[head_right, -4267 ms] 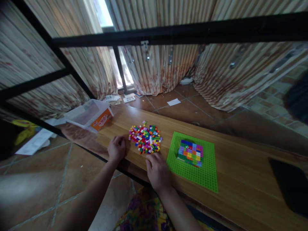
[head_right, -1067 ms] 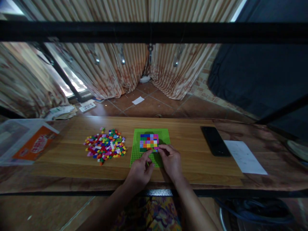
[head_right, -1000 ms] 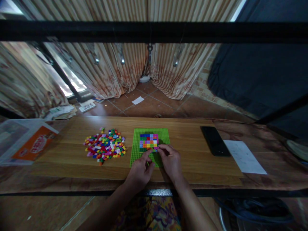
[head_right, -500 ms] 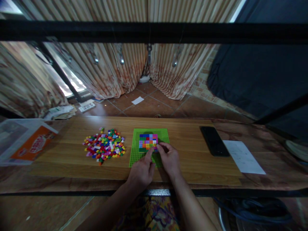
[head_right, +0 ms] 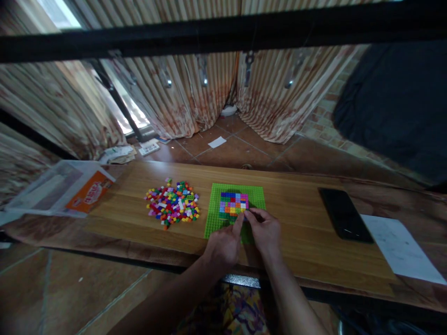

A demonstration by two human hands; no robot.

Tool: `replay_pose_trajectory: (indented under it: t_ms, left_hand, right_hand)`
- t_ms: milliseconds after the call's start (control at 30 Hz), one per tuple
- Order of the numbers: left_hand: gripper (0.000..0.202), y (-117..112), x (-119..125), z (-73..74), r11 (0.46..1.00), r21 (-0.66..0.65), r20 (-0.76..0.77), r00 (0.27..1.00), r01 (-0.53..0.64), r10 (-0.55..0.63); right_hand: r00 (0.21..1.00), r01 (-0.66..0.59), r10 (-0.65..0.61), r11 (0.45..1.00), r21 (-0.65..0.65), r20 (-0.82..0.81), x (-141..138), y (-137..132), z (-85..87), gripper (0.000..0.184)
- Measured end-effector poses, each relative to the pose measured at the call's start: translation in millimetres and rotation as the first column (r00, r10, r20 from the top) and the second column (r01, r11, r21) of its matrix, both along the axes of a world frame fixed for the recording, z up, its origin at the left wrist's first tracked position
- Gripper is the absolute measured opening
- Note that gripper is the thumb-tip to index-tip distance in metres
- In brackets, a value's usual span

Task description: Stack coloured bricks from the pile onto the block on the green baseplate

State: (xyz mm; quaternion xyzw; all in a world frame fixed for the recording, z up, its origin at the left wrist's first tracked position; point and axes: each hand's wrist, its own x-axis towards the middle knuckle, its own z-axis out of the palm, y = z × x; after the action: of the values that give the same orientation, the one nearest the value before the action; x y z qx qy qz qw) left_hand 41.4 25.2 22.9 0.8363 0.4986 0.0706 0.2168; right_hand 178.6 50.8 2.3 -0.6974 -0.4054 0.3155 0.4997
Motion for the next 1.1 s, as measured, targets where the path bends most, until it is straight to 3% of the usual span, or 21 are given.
replay_pose_trajectory:
  t_ms: [233, 400, 567, 700, 867, 1000, 1100]
  left_hand:
    - [0.075, 0.5, -0.3, 1.5, 1.0, -0.013, -0.052, 0.998, 0.022, -0.023]
    - [0.073, -4.9, -9.6, -0.7, 0.998, 0.058, 0.067, 0.998, -0.011, 0.007]
    - [0.061, -15.8, -37.0, 1.8, 0.976, 0.08, 0.187, 0.965, -0.201, 0.183]
    - [0.045, -14.6, -83.7, 3.8, 0.879, 0.062, 0.289, 0.851, -0.473, 0.438]
    - [0.038, 0.8, -154.9, -2.4, 0.633, 0.043, 0.334, 0.609, -0.773, 0.72]
    - [0.034, 16.0, -194.0, -6.7, 0.516, 0.024, 0.327, 0.495, -0.856, 0.805]
    - [0.035, 26.6, -207.0, -6.1, 0.486, 0.058, 0.254, 0.484, -0.872, 0.838]
  right_hand:
    - [1.0, -0.03, 0.03, 0.997, -0.074, 0.003, 5.3, -1.4, -3.0, 0.039]
    - [1.0, -0.023, 0.023, 0.995, -0.097, 0.007, 11.5, -4.4, -6.0, 0.046]
    - [0.998, 0.018, -0.024, 0.993, -0.114, -0.055, 19.4, -4.6, -12.4, 0.054]
    - [0.997, 0.028, -0.035, 0.995, -0.098, -0.068, 22.2, -5.3, -17.4, 0.053]
    - [0.999, 0.03, -0.033, 0.996, -0.083, -0.029, 21.2, -6.9, -25.8, 0.044]
    - [0.999, 0.046, -0.046, 0.998, -0.039, 0.008, 22.5, -8.2, -36.2, 0.046]
    - [0.994, 0.034, -0.031, 0.999, -0.021, 0.106, 23.5, -9.8, -38.3, 0.048]
